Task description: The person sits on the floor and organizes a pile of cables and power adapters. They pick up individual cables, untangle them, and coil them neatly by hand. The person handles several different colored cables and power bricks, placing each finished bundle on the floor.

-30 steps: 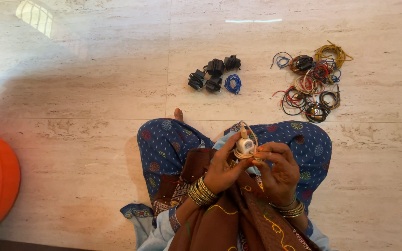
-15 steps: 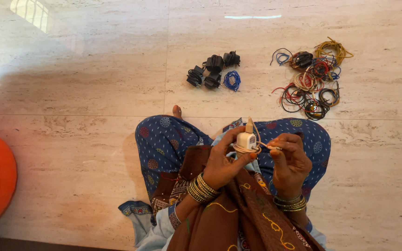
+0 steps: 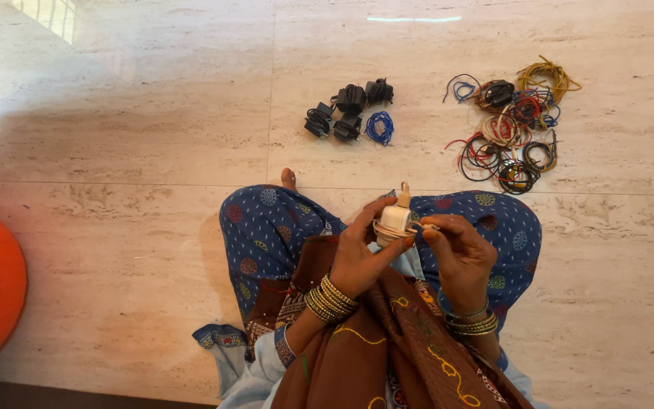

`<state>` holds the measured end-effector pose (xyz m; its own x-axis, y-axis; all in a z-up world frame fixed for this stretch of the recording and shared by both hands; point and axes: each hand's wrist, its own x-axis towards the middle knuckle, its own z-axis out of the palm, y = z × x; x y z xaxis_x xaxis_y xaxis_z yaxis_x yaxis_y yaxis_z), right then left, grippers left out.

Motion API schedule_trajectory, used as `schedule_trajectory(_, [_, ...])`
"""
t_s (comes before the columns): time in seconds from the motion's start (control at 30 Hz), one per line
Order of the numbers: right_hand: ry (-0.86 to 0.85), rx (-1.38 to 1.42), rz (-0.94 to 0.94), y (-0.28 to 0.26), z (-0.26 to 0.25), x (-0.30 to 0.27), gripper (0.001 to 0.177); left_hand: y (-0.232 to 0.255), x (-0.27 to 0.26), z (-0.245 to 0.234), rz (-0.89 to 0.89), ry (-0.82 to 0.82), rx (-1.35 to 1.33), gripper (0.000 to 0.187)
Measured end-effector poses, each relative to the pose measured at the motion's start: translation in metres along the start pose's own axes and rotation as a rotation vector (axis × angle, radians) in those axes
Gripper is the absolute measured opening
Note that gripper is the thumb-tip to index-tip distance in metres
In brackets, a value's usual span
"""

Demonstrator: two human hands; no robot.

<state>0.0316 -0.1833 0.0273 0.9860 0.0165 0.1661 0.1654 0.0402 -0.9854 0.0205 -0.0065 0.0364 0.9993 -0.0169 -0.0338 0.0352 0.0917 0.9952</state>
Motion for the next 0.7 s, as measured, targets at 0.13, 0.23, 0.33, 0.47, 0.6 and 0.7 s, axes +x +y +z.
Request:
schedule_trajectory(0.13, [-0.056, 0.003, 0.08, -0.004, 0.007, 0.006, 0.027, -0.002, 0.004, -0.003, 0.029, 0.062, 0.093, 0.066])
schedule_trajectory(0.23, [-0.09, 0.025, 0.143, -0.007, 0.017, 0.006, 0.034, -0.009, 0.005, -0.004, 0.133, 0.115, 0.213, 0.067])
schedule_trajectory(0.33, [-0.138, -0.164, 0.143, -0.009, 0.023, 0.006, 0.044, -0.02, 0.005, -0.008, 0.055, 0.129, 0.182, 0.058])
schedule_trajectory(0.47, [-0.218, -0.235, 0.083, 0.006, 0.028, 0.011, 0.063, -0.046, 0.001, -0.02, -0.055, 0.108, 0.143, 0.054])
schedule_trajectory(0.6, [-0.308, -0.264, 0.157, 0.04, 0.038, 0.022, 0.076, -0.083, 0.005, -0.031, -0.237, 0.14, -0.007, 0.059])
schedule_trajectory(0.7, [-0.343, -0.324, 0.21, 0.076, 0.051, 0.038, 0.078, -0.119, 0.023, -0.04, -0.29, 0.21, -0.075, 0.059])
